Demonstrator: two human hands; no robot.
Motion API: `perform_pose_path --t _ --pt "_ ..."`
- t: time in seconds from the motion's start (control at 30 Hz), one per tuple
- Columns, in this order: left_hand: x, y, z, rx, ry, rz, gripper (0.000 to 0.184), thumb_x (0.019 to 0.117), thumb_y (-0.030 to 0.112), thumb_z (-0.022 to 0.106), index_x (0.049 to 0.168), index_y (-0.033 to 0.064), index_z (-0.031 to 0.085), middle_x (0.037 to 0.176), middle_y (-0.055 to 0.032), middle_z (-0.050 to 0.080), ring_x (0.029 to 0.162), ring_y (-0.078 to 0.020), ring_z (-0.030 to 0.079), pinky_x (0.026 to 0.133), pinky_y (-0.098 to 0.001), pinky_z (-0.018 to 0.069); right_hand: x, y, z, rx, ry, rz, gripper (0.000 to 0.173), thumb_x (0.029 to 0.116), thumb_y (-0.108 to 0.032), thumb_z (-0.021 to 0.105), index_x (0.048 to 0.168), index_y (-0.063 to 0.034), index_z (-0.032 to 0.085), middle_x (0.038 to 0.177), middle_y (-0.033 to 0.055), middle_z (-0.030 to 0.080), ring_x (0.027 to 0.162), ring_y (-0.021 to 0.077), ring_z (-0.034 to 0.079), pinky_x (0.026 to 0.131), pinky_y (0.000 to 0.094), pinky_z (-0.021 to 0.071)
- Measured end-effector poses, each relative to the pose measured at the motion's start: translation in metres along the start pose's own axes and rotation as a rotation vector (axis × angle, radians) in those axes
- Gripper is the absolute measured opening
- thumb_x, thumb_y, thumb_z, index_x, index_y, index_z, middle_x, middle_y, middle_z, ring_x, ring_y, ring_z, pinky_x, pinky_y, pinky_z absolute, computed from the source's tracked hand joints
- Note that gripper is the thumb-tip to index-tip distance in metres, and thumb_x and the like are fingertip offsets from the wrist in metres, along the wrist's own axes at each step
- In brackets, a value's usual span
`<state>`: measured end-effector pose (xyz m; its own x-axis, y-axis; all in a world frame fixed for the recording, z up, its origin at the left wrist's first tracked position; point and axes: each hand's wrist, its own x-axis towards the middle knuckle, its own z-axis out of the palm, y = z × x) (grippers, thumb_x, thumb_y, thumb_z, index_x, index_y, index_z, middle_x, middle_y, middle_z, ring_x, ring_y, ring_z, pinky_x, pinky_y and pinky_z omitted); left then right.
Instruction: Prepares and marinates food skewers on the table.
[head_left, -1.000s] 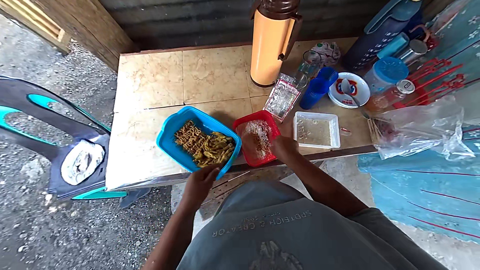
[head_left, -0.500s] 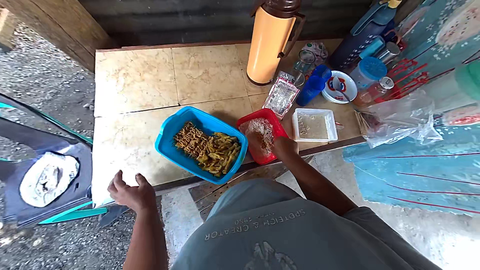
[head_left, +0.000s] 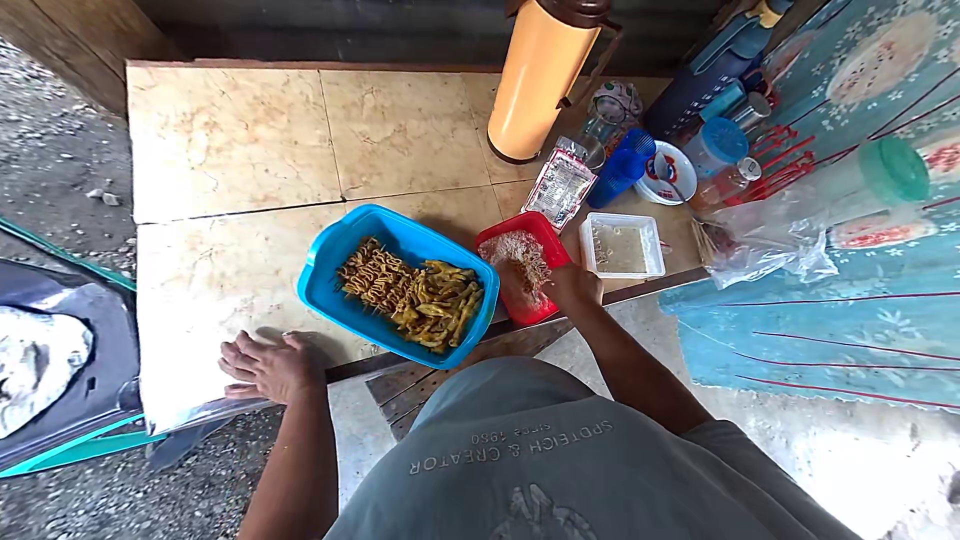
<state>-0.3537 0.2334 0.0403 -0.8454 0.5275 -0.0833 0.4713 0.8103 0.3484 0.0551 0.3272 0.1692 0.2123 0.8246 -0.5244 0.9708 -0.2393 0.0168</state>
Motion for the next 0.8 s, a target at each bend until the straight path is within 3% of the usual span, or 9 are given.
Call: perform_pose_path --t 0.2,0.37,0.5,0.7,0.8 --pt "-0.001 0.001 0.0 0.012 -0.015 0.017 0.064 0.1029 0.04 0.044 0.159 0.0106 0.037 0.169 -0.016 0.023 0.158 -0.0353 0.016 0.122 -0.0664 0.0085 -0.013 -0.007 0.016 -0.037 -0.083 -0.018 0.033 0.1011 -0.032 0.061 0.102 -0.001 0.074 0.117 0.021 0.071 0.113 0.0402 0.067 0.087 0.0649 0.052" --pt "0.001 0.0 0.003 0.031 -0.009 0.014 0.062 0.1022 0.04 0.044 0.157 0.0126 0.039 0.169 -0.0145 0.025 0.158 -0.0339 0.017 0.122 -0.0655 0.0099 -0.018 -0.014 0.016 -0.102 -0.064 -0.039 0.045 0.1033 -0.042 0.059 0.106 0.0006 0.073 0.123 0.0211 0.069 0.115 0.0399 0.067 0.088 0.0626 0.0539" --pt "-0.001 0.0 0.0 0.031 -0.011 0.026 0.063 0.1029 0.042 0.043 0.158 0.0118 0.038 0.169 -0.0159 0.024 0.158 -0.0355 0.016 0.122 -0.0665 0.0101 -0.018 -0.024 0.017 -0.128 -0.104 -0.03 0.038 0.1031 -0.032 0.061 0.112 0.0034 0.071 0.126 0.0236 0.067 0.115 0.0425 0.066 0.088 0.0647 0.0533" --pt "-0.001 0.0 0.001 0.035 -0.02 0.014 0.063 0.1031 0.042 0.042 0.158 0.0122 0.037 0.169 -0.0145 0.023 0.158 -0.0344 0.015 0.122 -0.0654 0.0093 -0.007 -0.028 0.012 -0.188 -0.121 -0.026 0.023 0.0983 -0.014 0.062 0.105 0.0061 0.071 0.119 0.0258 0.069 0.111 0.0444 0.068 0.082 0.0648 0.0541" --pt "0.001 0.0 0.002 0.044 -0.008 0.013 0.061 0.1033 0.04 0.041 0.158 0.0128 0.038 0.169 -0.0139 0.025 0.158 -0.0341 0.016 0.122 -0.0658 0.0105 -0.003 -0.016 -0.005 -0.093 -0.088 -0.008 0.028 0.1001 -0.023 0.06 0.105 0.0022 0.073 0.117 0.0249 0.07 0.111 0.0441 0.068 0.083 0.0678 0.0524"
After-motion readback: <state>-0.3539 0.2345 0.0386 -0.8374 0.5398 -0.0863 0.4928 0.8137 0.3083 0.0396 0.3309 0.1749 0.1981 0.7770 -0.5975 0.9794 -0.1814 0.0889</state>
